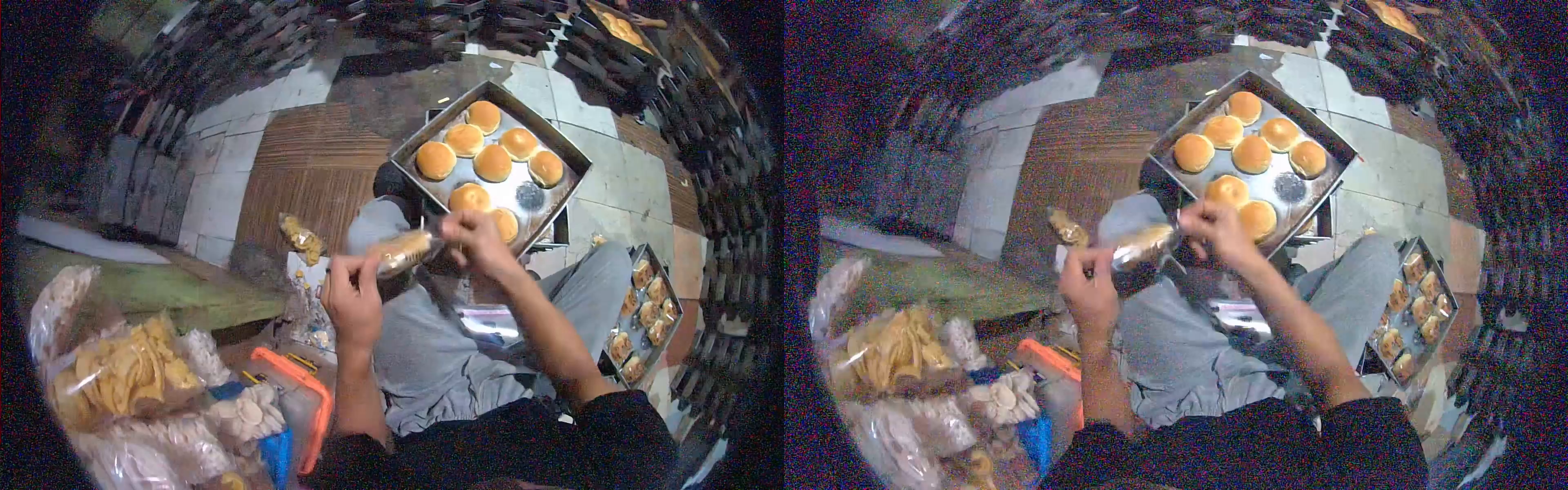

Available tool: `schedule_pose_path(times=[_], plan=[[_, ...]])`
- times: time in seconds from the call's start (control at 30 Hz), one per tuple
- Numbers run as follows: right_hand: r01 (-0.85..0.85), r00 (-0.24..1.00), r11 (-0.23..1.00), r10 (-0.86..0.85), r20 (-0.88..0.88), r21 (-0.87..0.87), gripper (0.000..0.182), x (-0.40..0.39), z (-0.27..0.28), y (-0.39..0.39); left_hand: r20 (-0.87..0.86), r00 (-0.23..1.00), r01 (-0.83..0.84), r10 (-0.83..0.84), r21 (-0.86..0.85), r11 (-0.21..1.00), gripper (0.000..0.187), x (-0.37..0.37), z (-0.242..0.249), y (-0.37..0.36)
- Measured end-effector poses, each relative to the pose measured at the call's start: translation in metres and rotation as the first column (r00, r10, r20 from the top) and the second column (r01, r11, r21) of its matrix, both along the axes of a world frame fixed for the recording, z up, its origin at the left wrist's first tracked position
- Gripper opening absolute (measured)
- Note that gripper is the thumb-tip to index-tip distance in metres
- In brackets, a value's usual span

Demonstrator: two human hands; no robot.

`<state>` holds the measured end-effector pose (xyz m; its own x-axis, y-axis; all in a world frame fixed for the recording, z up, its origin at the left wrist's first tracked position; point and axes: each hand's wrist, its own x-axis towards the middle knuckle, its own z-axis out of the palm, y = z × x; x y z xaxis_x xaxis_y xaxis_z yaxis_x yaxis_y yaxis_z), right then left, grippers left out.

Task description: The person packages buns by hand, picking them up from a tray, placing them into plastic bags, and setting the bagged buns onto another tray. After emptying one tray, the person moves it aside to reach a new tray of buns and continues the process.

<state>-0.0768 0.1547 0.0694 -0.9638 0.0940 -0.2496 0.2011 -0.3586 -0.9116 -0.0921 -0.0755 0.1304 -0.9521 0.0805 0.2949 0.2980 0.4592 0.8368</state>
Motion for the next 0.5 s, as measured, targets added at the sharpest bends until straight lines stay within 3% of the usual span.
schedule_pose_path(times=[0.03,0.07,0.1,0.17,0.2,0.27,0.3,0.33,0.37,0.4,0.43,0.47,0.5], plan=[[-0.03,1.0,0.997,0.031,0.003,-0.067,0.017,0.014,-0.021,-0.013,0.098,0.994,-0.033,0.045,-0.119,0.992,0.024,0.014,-0.004,-0.011],[-0.038,0.997,0.974,0.054,0.063,-0.222,0.018,0.024,-0.039,-0.025,0.365,0.93,-0.083,0.037,0.11,0.99,0.027,0.025,-0.005,-0.015],[-0.085,0.974,0.963,0.135,0.182,-0.256,0.021,0.032,-0.058,-0.032,0.362,0.93,-0.096,0.055,0.096,0.991,0.027,0.033,-0.019,-0.023],[0.035,0.958,0.88,0.105,0.267,-0.475,0.023,0.045,-0.087,-0.055,0.652,0.759,-0.245,-0.006,0.295,0.924,0.026,0.049,-0.054,-0.037],[0.037,0.96,0.875,0.104,0.262,-0.483,0.023,0.044,-0.084,-0.058,0.623,0.781,-0.262,0.042,0.266,0.928,0.027,0.06,-0.05,-0.025],[-0.035,0.953,0.985,0.083,0.291,-0.168,0.033,0.051,-0.072,-0.057,0.604,0.797,-0.225,-0.012,0.315,0.922,0.031,0.073,-0.054,-0.003],[-0.017,0.954,0.986,0.066,0.293,-0.167,0.033,0.058,-0.061,-0.048,0.576,0.815,-0.193,-0.068,0.38,0.905,0.04,0.076,-0.056,0.008],[0.1,0.955,0.932,0.009,0.298,-0.348,0.035,0.062,-0.043,-0.037,0.524,0.846,-0.058,-0.1,0.276,0.959,0.053,0.078,-0.059,0.016],[0.208,0.952,0.834,-0.052,0.302,-0.511,0.039,0.063,-0.033,-0.025,0.516,0.847,-0.029,-0.129,0.286,0.958,0.053,0.076,-0.06,0.026],[0.232,0.939,0.858,-0.075,0.334,-0.458,0.042,0.07,-0.042,-0.015,0.257,0.948,0.209,-0.19,-0.05,0.977,0.053,0.076,-0.061,0.037],[0.257,0.937,0.856,-0.106,0.334,-0.448,0.042,0.072,-0.044,-0.003,0.007,0.942,0.309,-0.337,-0.419,0.854,0.052,0.079,-0.064,0.048],[0.203,0.95,0.969,-0.16,0.269,-0.138,0.047,0.072,-0.046,0.01,0.007,0.932,0.334,-0.363,-0.409,0.849,0.052,0.082,-0.068,0.059],[0.148,0.961,0.97,-0.187,0.202,0.193,0.051,0.072,-0.049,0.023,0.008,0.938,0.322,-0.346,-0.387,0.864,0.044,0.087,-0.073,0.07]])
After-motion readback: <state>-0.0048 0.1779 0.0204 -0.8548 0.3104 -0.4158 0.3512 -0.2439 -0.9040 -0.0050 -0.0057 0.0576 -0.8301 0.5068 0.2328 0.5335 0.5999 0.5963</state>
